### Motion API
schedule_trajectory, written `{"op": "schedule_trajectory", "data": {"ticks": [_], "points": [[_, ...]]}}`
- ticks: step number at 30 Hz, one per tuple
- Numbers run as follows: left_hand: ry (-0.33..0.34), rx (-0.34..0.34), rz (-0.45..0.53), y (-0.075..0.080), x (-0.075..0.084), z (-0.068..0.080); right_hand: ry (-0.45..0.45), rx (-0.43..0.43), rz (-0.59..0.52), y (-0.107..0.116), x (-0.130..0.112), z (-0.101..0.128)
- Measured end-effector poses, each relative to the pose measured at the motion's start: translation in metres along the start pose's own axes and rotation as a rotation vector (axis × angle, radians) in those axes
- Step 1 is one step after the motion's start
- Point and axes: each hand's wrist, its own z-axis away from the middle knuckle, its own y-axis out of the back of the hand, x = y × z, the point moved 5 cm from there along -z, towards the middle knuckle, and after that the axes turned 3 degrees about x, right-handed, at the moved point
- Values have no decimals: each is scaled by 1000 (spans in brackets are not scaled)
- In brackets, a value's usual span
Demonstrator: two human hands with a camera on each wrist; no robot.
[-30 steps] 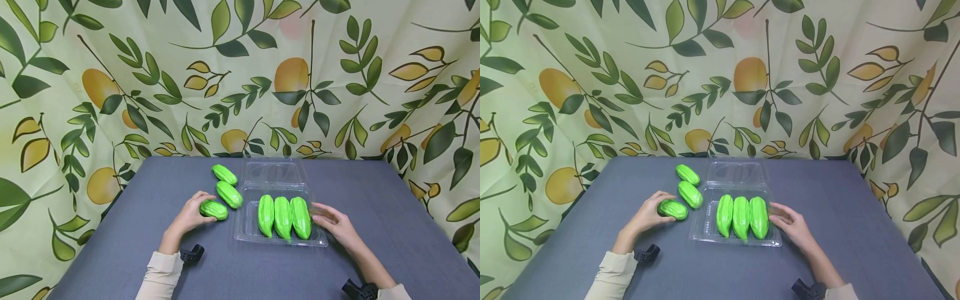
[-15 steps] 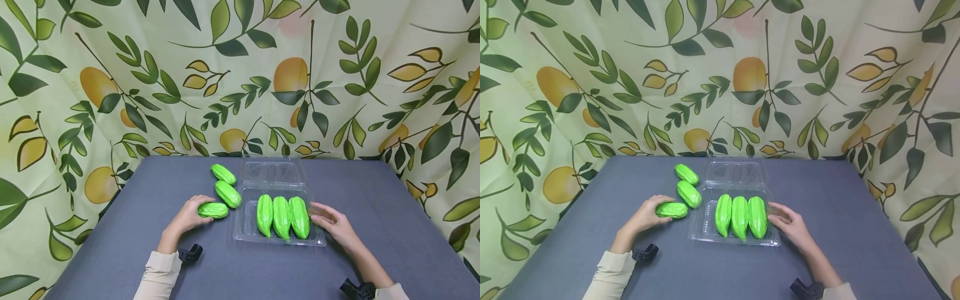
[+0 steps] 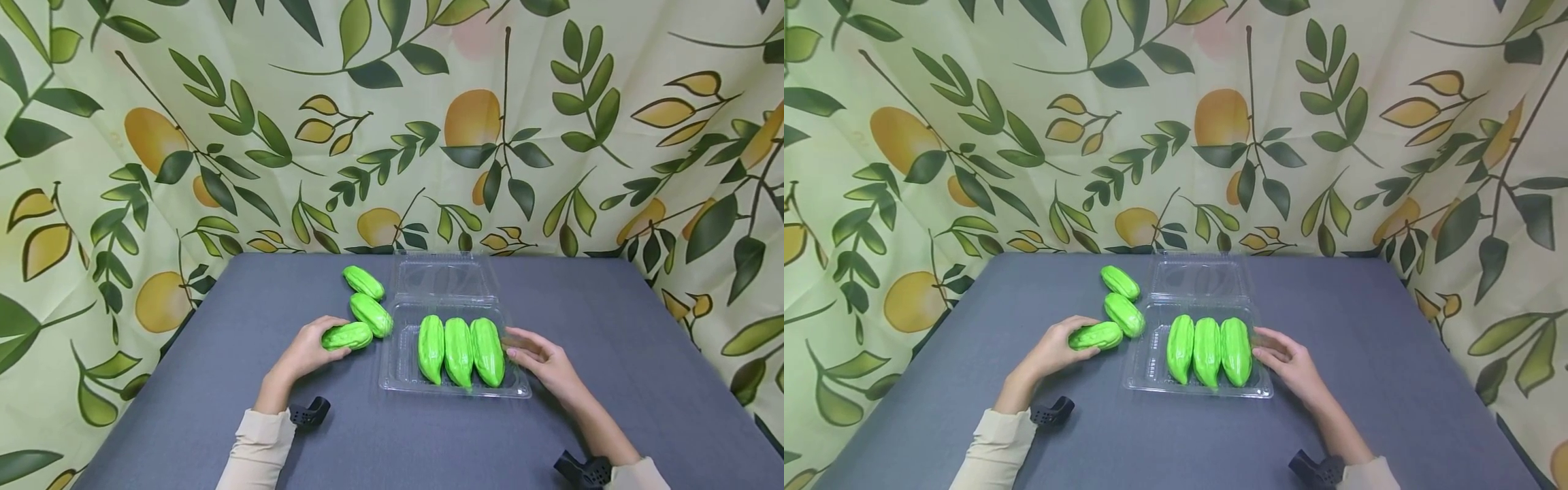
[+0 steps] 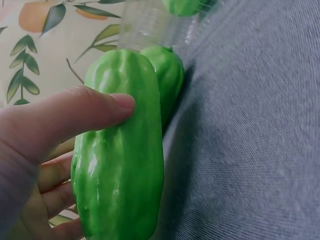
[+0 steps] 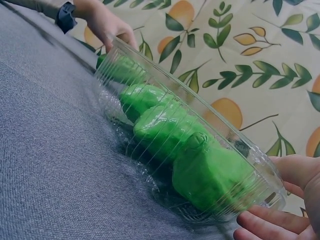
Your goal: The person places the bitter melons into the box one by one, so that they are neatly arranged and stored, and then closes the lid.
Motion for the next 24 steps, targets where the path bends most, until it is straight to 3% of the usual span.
{"op": "schedule_trajectory", "data": {"ticks": [12,24], "points": [[14,21,89,7,13,-2,2,-10,-8,-1,-1,-2],[56,-4,180,7,16,-3,9,-15,-38,-1,-1,1]]}}
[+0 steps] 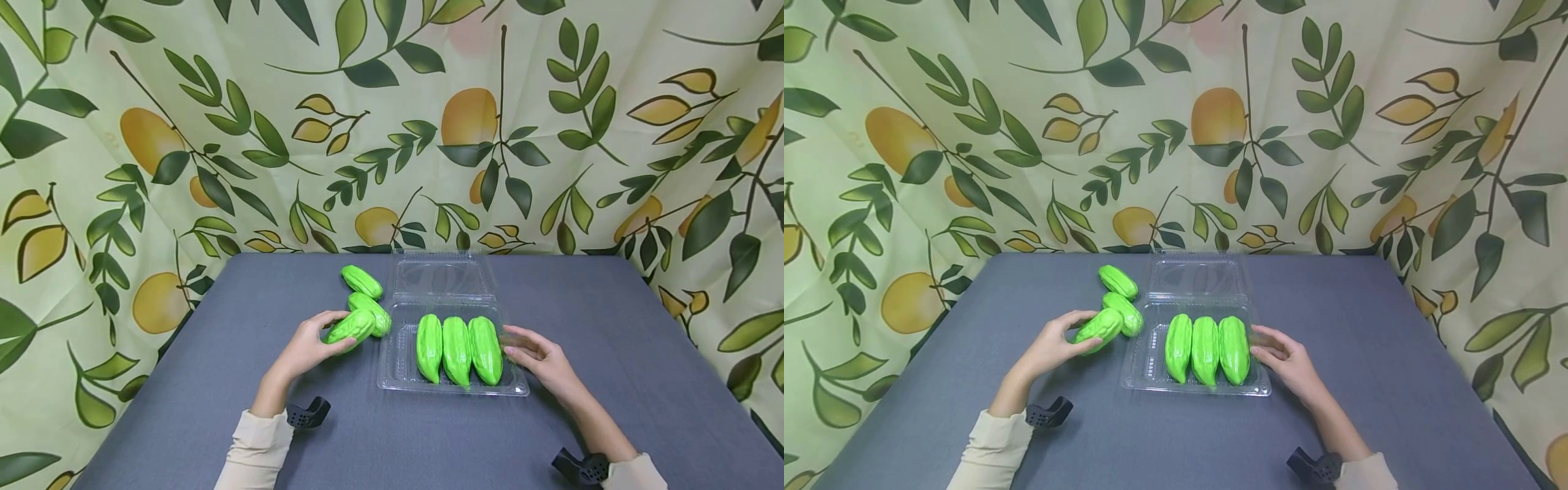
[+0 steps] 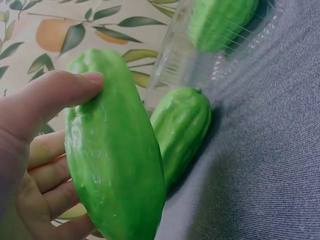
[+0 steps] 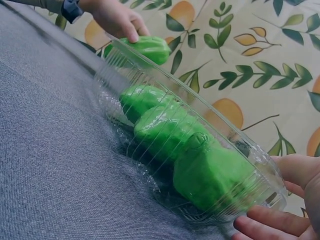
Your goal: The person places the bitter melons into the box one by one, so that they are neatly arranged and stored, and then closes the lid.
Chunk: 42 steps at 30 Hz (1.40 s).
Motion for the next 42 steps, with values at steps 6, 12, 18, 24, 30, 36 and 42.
{"op": "schedule_trajectory", "data": {"ticks": [6,12,18,24,30,36,42], "points": [[24,4,15,-2,1,0,-12,7,-6,0,1,2],[38,1,30,-3,5,-1,6,7,-21,0,2,3],[55,-7,66,-5,12,-2,15,8,-41,0,1,5],[74,-20,78,-8,18,-3,-5,4,-38,2,2,5],[96,-15,74,-13,21,-1,-10,1,-34,0,2,4],[94,11,95,-14,26,-2,-11,-1,-37,0,0,2],[128,60,111,-14,31,-5,-14,-5,-45,0,2,2]]}}
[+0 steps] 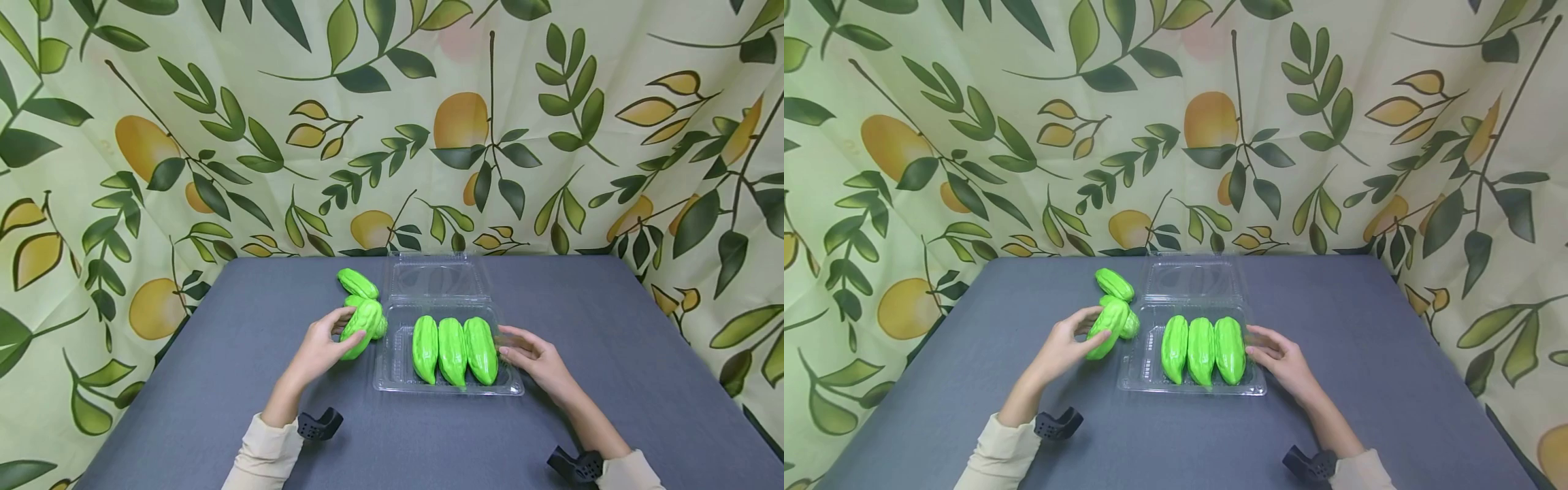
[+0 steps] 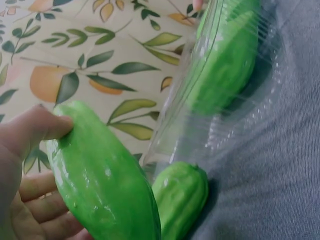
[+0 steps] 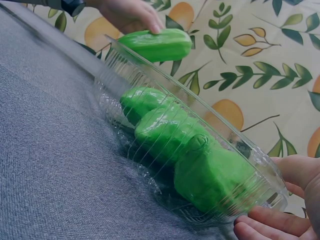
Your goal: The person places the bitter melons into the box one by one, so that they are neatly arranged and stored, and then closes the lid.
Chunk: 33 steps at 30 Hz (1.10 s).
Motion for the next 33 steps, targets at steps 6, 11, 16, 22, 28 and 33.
{"op": "schedule_trajectory", "data": {"ticks": [6,11,16,22,28,33], "points": [[41,28,16,-1,4,-1,1,-1,-5,0,0,0],[42,48,20,-2,8,-2,-5,-2,0,0,0,0],[69,57,39,-3,10,-2,-8,-6,-4,0,0,1],[93,49,107,-5,11,-5,-10,-5,-5,0,-1,1],[150,41,224,-7,9,-8,0,-6,-10,-1,-1,0],[196,31,282,-10,11,-9,1,-6,-15,-1,0,0]]}}
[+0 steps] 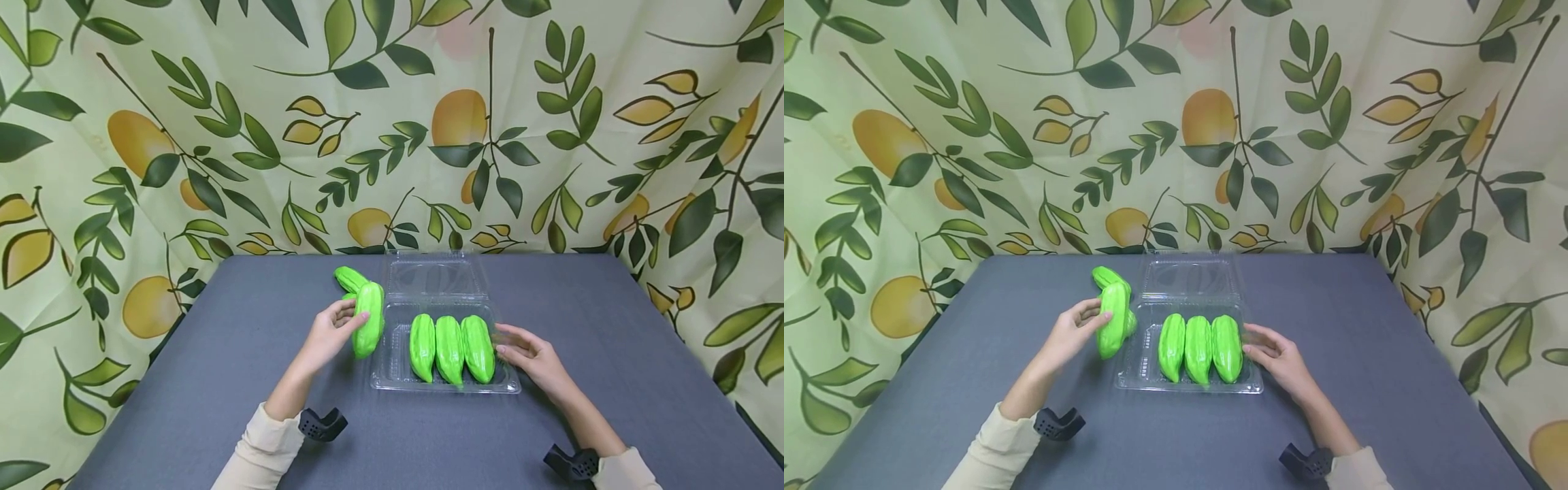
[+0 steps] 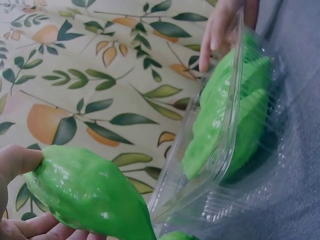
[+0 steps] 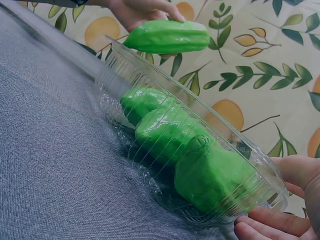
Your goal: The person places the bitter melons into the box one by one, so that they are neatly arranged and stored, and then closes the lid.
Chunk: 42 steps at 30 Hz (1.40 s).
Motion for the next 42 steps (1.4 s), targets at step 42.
{"op": "schedule_trajectory", "data": {"ticks": [42], "points": [[32,-93,109,-42,0,1,-6,3,2,0,-1,0]]}}
